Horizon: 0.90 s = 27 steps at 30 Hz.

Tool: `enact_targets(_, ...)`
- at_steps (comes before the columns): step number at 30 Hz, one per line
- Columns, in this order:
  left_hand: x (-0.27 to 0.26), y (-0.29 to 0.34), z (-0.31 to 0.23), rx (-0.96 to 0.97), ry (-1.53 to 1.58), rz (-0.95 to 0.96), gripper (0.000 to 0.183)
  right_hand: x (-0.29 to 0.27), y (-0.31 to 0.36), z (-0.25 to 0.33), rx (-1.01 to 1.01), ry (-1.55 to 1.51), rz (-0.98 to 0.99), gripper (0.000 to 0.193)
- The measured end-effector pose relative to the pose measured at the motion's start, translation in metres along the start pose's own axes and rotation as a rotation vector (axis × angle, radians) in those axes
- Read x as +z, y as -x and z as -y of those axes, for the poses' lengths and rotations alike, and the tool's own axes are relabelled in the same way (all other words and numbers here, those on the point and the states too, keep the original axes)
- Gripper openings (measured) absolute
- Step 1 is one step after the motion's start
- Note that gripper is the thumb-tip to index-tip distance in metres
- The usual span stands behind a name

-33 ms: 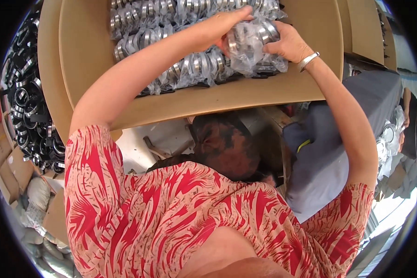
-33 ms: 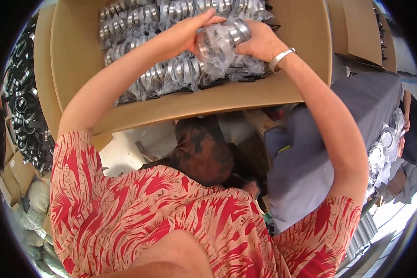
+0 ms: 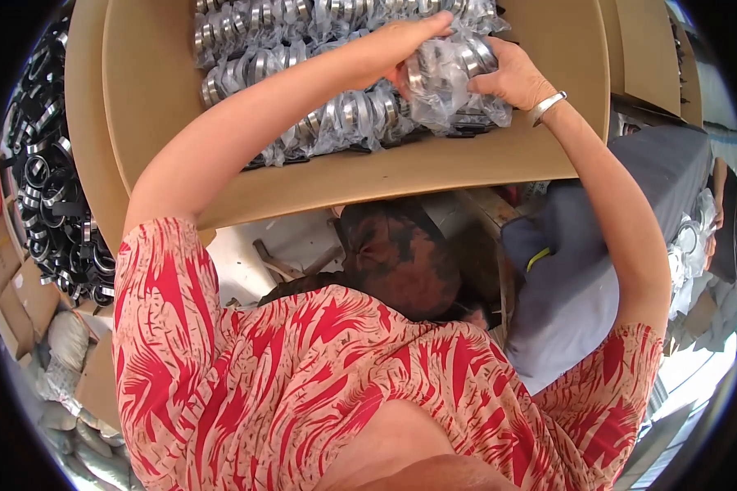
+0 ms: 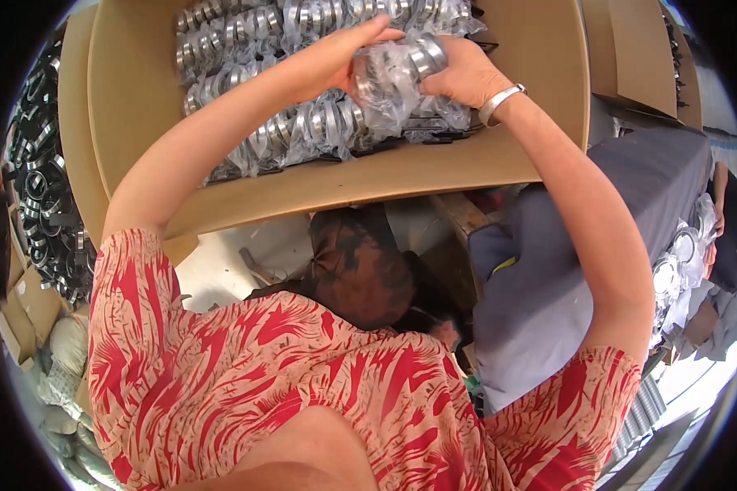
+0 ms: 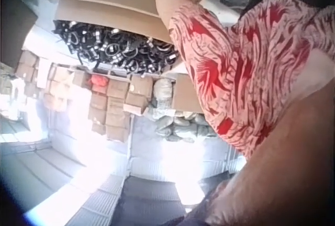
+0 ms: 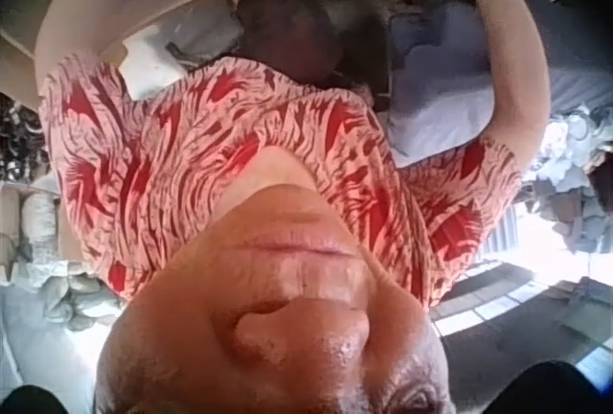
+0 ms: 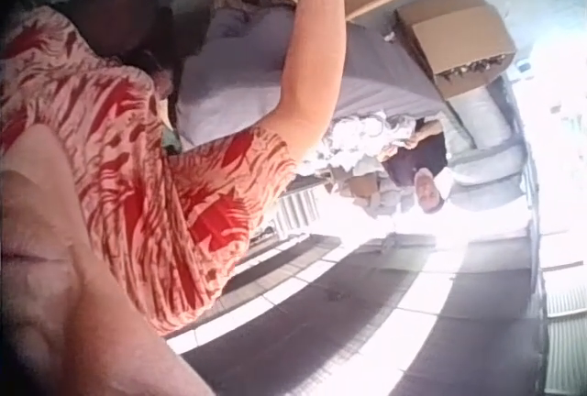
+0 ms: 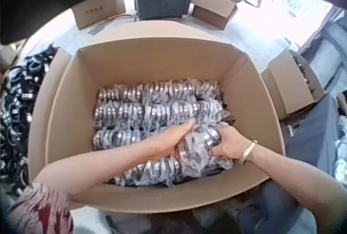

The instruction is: The person packs small metal clamps and small fasteners into plastic bags by hand, then places the filled bags into a large cardboard box.

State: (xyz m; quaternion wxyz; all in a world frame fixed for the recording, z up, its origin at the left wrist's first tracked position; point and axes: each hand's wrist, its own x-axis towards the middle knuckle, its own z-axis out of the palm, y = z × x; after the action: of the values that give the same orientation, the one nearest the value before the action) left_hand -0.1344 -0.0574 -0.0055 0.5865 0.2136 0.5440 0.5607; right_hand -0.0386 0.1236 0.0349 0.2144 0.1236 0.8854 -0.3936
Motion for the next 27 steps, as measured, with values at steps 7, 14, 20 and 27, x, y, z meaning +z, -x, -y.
enact_targets(7,0.021,-0.026,0.047,-0.196,0.101,0.010,0.077,0.030,-0.007,-0.052,0.213,-0.081,0.154,0.051)
enact_targets(14,0.050,-0.022,0.084,-0.330,0.137,0.000,0.062,0.071,0.010,-0.089,0.322,-0.228,0.199,0.046)
enact_targets(20,0.059,-0.027,0.104,-0.442,-0.125,-0.135,0.066,0.095,0.017,-0.092,0.380,-0.399,0.194,0.046)
enact_targets(27,0.082,-0.018,0.087,-0.514,-0.594,-0.156,0.065,0.111,0.031,-0.112,0.382,-0.548,0.164,0.054)
